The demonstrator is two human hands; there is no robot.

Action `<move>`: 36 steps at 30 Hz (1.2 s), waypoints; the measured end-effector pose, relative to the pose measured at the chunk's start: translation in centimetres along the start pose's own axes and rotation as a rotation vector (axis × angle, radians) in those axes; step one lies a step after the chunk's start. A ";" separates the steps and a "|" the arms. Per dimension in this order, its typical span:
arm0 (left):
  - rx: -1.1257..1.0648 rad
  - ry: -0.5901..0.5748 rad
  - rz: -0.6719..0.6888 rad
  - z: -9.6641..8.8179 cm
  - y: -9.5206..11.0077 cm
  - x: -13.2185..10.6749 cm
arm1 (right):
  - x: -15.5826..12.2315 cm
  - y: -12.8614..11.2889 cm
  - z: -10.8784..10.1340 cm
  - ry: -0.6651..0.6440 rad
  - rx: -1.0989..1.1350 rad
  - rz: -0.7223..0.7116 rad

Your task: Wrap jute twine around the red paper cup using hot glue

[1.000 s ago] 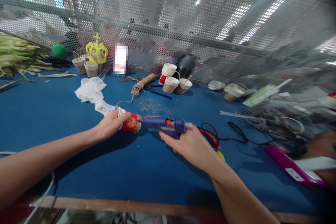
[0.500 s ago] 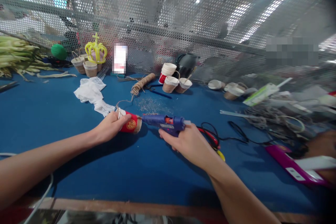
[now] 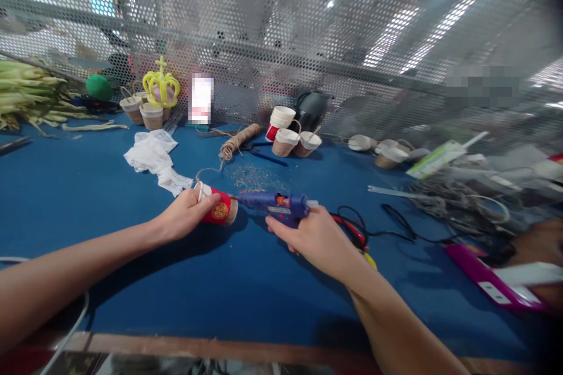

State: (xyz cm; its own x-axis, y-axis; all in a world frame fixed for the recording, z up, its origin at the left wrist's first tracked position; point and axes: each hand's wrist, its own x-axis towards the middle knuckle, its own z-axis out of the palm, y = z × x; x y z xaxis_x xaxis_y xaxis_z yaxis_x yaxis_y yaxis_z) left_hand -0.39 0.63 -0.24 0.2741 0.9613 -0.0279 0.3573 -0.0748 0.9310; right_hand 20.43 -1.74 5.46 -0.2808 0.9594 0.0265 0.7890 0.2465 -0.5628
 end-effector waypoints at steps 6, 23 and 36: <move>-0.013 -0.010 0.004 0.0 0.3 -0.2 | 0.1 -0.1 -0.1 0.002 0.025 0.019; -0.013 0.003 -0.006 0.1 0.1 0.0 | -0.3 0.2 0.0 0.018 0.050 -0.021; 0.029 0.006 0.049 0.2 0.0 -0.1 | 0.4 -0.2 0.3 0.010 0.008 0.058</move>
State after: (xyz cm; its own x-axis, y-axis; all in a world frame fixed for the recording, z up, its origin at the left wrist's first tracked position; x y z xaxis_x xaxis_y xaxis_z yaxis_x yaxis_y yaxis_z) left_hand -0.20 0.47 -0.36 0.2864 0.9579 0.0203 0.3697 -0.1300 0.9200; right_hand 19.95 -1.44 5.34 -0.2287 0.9735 0.0020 0.7995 0.1890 -0.5702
